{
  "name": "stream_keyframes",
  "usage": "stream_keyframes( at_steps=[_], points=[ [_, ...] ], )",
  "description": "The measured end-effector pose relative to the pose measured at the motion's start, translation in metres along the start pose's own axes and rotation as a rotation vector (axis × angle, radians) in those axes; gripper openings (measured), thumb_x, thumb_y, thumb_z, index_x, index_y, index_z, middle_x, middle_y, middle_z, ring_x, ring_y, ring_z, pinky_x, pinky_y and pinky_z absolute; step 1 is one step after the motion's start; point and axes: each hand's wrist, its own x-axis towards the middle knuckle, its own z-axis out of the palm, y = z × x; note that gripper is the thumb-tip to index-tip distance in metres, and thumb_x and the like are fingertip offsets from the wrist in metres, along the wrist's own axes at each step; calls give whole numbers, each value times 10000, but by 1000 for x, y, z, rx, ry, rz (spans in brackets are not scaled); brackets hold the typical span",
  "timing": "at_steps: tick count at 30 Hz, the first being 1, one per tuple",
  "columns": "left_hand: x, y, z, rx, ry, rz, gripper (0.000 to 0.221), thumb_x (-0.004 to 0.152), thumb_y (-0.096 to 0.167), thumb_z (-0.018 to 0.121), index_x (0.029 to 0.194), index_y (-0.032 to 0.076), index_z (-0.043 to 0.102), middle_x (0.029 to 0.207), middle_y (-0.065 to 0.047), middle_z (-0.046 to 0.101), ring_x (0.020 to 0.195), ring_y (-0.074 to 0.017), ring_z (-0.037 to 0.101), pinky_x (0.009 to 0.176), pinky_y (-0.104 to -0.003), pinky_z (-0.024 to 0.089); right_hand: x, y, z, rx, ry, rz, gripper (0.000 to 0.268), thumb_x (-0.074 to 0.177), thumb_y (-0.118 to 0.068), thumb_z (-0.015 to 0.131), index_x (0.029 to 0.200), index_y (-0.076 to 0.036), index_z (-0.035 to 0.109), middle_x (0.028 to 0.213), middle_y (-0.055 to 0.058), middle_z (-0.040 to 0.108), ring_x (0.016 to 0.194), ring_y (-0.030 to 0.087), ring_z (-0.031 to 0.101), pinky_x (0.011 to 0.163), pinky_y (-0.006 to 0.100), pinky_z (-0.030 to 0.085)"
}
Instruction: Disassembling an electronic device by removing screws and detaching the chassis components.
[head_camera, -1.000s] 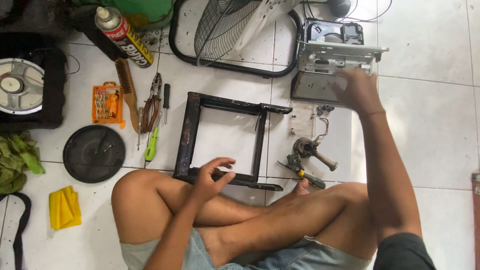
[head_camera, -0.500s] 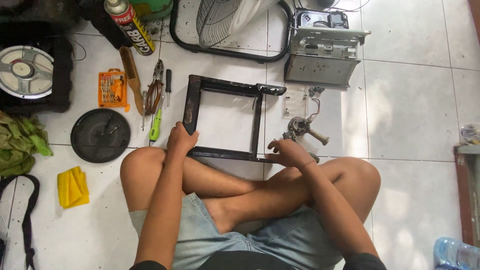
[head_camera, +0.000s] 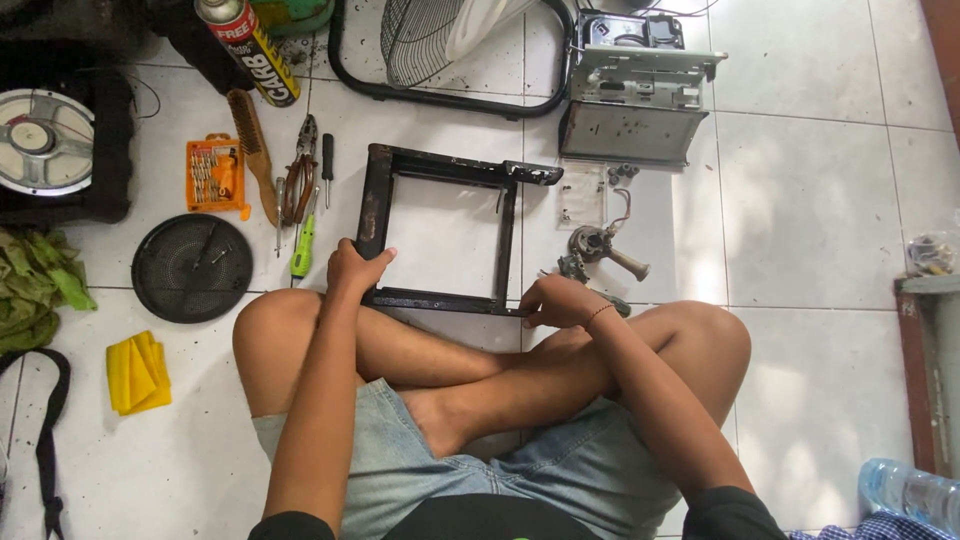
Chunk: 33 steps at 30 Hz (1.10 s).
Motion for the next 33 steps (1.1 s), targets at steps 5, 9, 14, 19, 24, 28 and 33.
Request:
stream_keyframes(
  at_steps=[5, 9, 14, 19, 24, 28, 33],
  points=[
    [12, -13, 9, -4, 64, 11, 492, 862, 344, 708, 1151, -36, 589, 941, -164, 598, 900, -325, 689, 679, -440, 569, 1, -1, 2, -17, 85, 28, 182, 845, -363, 765, 1016, -319, 810, 945, -7, 811, 933, 294, 761, 834, 450, 599],
    [17, -16, 10, -72, 92, 15, 447, 846, 301, 728, 1079, -58, 601, 889, -186, 600, 848, -316, 681, 641, -426, 545, -25, -4, -35, 134, 248, 108, 352, 861, -351, 747, 1199, -256, 757, 1111, 97, 794, 1067, 366, 732, 926, 559, 573],
    [26, -18, 12, -107, 91, 51, 533, 850, 380, 752, 1087, -76, 613, 913, -204, 606, 873, -331, 681, 659, -447, 547, -35, 44, -46, 184, 538, 421, 272, 924, -421, 702, 1159, -296, 752, 1066, 62, 785, 1072, 354, 717, 912, 514, 566],
    [29, -14, 6, -323, 66, -29, 537, 696, 131, 770, 1134, -104, 568, 909, -215, 604, 851, -317, 660, 615, -452, 543, -33, 30, -41, 200, 546, 452, 272, 920, -398, 701, 1132, -251, 785, 1021, 94, 795, 1047, 376, 726, 885, 504, 569],
    [25, -11, 2, -569, 110, 3, 650, 622, -5, 712, 1224, -97, 485, 944, -205, 593, 874, -315, 648, 654, -436, 550, -10, 19, -26, 210, 461, 292, 315, 900, -411, 708, 1160, -239, 759, 1013, 69, 798, 1046, 346, 733, 878, 503, 582],
    [-5, 16, -17, -629, 137, 77, 589, 625, -41, 651, 1193, -108, 506, 931, -168, 541, 905, -256, 582, 723, -356, 494, -1, 20, -21, 199, 412, 278, 269, 923, -361, 671, 1133, -227, 771, 1011, 78, 802, 1042, 361, 734, 872, 518, 582],
    [14, -1, -7, -660, 165, 42, 355, 637, -15, 664, 987, -29, 612, 785, -111, 558, 733, -213, 577, 585, -399, 499, -15, 5, -25, 401, 292, 109, 393, 979, -389, 549, 1230, -147, 730, 1031, 164, 788, 961, 383, 749, 900, 531, 551]
  ],
)
